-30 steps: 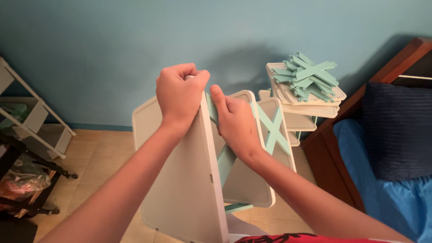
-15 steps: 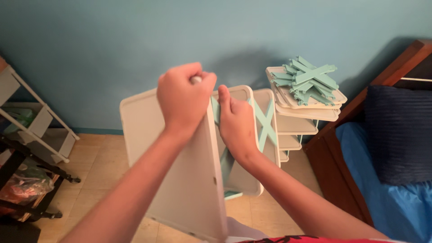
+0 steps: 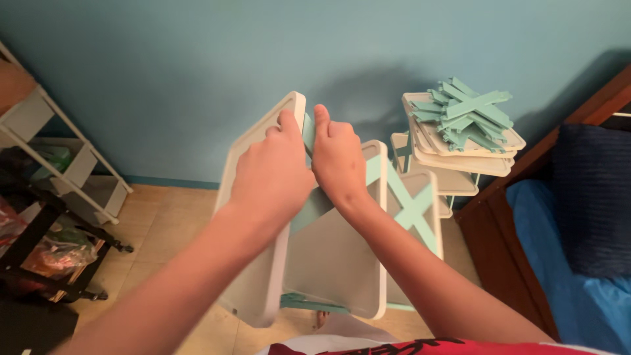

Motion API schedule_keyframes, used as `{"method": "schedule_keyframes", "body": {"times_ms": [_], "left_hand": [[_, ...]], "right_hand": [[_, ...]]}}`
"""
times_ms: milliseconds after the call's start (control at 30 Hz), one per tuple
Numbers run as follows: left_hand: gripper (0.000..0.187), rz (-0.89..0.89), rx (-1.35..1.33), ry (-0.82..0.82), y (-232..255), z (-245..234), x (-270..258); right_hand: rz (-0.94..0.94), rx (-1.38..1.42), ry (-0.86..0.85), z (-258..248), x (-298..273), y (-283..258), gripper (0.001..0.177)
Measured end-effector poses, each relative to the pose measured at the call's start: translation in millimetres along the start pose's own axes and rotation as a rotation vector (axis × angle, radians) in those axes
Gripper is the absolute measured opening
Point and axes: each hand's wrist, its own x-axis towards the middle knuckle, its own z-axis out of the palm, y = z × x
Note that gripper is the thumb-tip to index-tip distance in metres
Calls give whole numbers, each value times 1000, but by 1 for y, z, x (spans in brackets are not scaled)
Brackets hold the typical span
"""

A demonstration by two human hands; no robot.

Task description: The person assembles a modular shelving unit by connecting white trays with light-blue cross-brackets. They repeatedly attach and detach brackets to trays, stacking completed sections and handling loose parts on the floor.

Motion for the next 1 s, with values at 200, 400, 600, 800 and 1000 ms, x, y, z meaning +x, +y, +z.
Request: {"method": "schedule_keyframes", "body": {"times_ms": [200, 400, 600, 800, 1000], "left_hand": [[52, 95, 21, -45, -5, -24, -3], [62, -92, 25, -220, -9, -39, -9], [52, 46, 25, 201, 2, -17, -4], [62, -89, 42, -3, -24, -13, -2], [77, -100, -67, 81, -29, -4, -14]], "right_hand": [[-43, 107, -82, -8, -17, -19, 67], [-12, 89, -169, -4, -23, -17, 68], [-140, -4, -68, 9, -29, -13, 72], [-39, -23, -224, 10, -34, -19, 70], [-21, -23, -319, 6, -34, -21, 72]]}}
